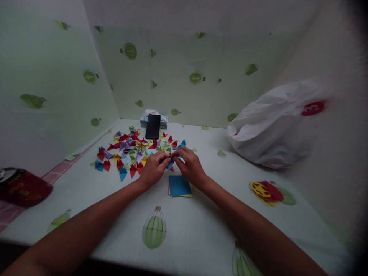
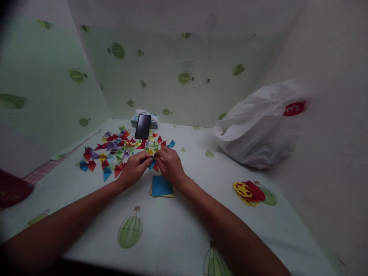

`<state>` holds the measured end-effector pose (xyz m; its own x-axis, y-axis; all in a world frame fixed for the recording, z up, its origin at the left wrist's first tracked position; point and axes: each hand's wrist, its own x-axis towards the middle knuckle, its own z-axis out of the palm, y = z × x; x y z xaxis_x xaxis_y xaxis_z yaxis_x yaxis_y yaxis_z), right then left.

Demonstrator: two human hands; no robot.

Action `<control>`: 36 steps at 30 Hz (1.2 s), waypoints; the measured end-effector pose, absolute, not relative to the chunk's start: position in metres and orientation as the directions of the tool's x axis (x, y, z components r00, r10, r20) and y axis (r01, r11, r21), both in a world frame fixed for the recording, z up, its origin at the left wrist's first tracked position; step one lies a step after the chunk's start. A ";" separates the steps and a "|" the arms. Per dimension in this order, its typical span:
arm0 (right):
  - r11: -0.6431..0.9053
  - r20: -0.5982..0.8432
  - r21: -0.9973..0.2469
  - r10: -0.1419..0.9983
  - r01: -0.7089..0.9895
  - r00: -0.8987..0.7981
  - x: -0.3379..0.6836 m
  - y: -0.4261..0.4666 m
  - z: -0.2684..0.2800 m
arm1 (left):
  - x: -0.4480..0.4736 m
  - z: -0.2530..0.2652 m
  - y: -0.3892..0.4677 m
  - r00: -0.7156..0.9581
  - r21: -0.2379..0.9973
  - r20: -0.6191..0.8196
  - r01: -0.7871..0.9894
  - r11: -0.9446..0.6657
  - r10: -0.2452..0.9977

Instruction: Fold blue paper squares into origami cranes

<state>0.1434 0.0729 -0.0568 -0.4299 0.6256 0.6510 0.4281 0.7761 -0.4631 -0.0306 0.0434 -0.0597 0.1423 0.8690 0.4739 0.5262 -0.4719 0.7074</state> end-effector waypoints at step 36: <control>0.370 0.308 -0.923 0.877 0.109 -0.368 0.140 0.073 -0.048 | -0.029 -0.060 0.041 0.180 0.527 0.630 0.616 -0.586 0.755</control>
<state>0.1395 0.0729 -0.0480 -0.3685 0.8771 0.3081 0.1091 0.3700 -0.9226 -0.0287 0.0406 -0.0600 0.1797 0.7554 0.6302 0.6156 -0.5860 0.5269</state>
